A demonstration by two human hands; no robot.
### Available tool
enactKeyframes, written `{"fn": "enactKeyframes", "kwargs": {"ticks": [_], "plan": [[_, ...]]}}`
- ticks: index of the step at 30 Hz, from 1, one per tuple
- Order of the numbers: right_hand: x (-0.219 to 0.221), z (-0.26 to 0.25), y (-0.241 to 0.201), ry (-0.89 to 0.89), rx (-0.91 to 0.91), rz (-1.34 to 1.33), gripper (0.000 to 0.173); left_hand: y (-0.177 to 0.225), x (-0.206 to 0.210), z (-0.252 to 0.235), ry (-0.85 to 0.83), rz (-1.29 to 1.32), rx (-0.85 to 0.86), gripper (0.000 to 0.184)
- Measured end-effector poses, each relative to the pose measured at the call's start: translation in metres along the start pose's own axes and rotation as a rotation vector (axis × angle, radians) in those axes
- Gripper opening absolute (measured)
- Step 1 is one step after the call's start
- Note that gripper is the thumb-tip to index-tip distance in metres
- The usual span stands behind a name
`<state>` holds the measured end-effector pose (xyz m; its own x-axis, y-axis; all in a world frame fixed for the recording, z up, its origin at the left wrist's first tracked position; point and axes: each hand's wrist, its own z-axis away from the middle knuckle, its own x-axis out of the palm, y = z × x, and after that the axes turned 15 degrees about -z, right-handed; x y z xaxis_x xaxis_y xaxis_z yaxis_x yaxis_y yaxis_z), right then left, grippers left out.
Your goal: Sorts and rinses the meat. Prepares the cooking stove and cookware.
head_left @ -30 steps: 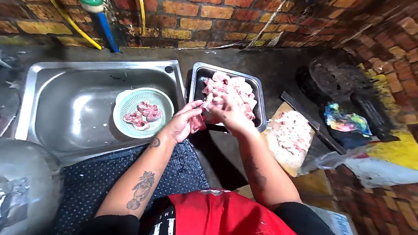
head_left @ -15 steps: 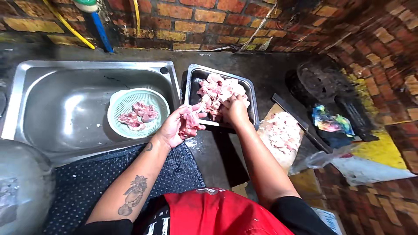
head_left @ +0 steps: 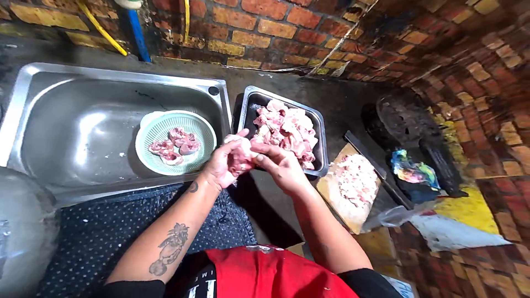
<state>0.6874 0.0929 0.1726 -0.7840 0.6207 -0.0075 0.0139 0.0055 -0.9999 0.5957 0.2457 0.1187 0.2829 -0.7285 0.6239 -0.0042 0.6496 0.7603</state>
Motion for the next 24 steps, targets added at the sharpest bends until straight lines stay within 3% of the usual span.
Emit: {"fn": "enactKeyframes", "kwargs": {"ticks": [2,4,5,7,9,10,13,15,17,21,24], "plan": [[-0.007,-0.015,-0.002,-0.041,-0.079,0.102,0.024,0.008,-0.011,0.001,0.112,0.021,0.041,0.033],[-0.033,-0.042,-0.002,0.137,-0.148,0.204,0.024,0.027,-0.029,0.004,0.315,-0.146,0.05,0.034],[-0.05,-0.058,-0.004,0.25,-0.14,0.286,0.024,0.037,-0.039,0.005,0.436,-0.314,0.062,0.036],[-0.081,-0.085,-0.008,0.401,0.007,0.464,0.027,0.055,-0.065,0.009,0.575,-0.796,0.075,0.056],[-0.101,-0.105,-0.005,0.38,0.202,0.63,0.041,0.07,-0.082,0.01,0.578,-1.303,-0.014,0.086],[-0.107,-0.113,0.001,0.323,0.273,0.707,0.049,0.073,-0.08,0.007,0.578,-1.47,-0.044,0.092],[-0.111,-0.128,0.021,0.174,0.38,0.946,0.056,0.071,-0.036,-0.012,0.522,-1.6,0.094,0.063],[-0.109,-0.13,0.023,0.162,0.389,1.004,0.049,0.061,-0.002,-0.035,0.307,-1.593,0.234,0.043],[-0.116,-0.126,0.021,0.213,0.363,0.83,0.044,0.044,0.023,-0.066,0.104,-1.641,0.305,0.036],[-0.137,-0.1,0.004,0.338,0.265,0.31,0.039,0.013,0.047,-0.12,-0.035,-1.765,0.277,0.048],[-0.146,-0.075,-0.006,0.381,0.272,0.293,0.04,-0.003,0.055,-0.144,-0.031,-1.847,0.211,0.06]]}}
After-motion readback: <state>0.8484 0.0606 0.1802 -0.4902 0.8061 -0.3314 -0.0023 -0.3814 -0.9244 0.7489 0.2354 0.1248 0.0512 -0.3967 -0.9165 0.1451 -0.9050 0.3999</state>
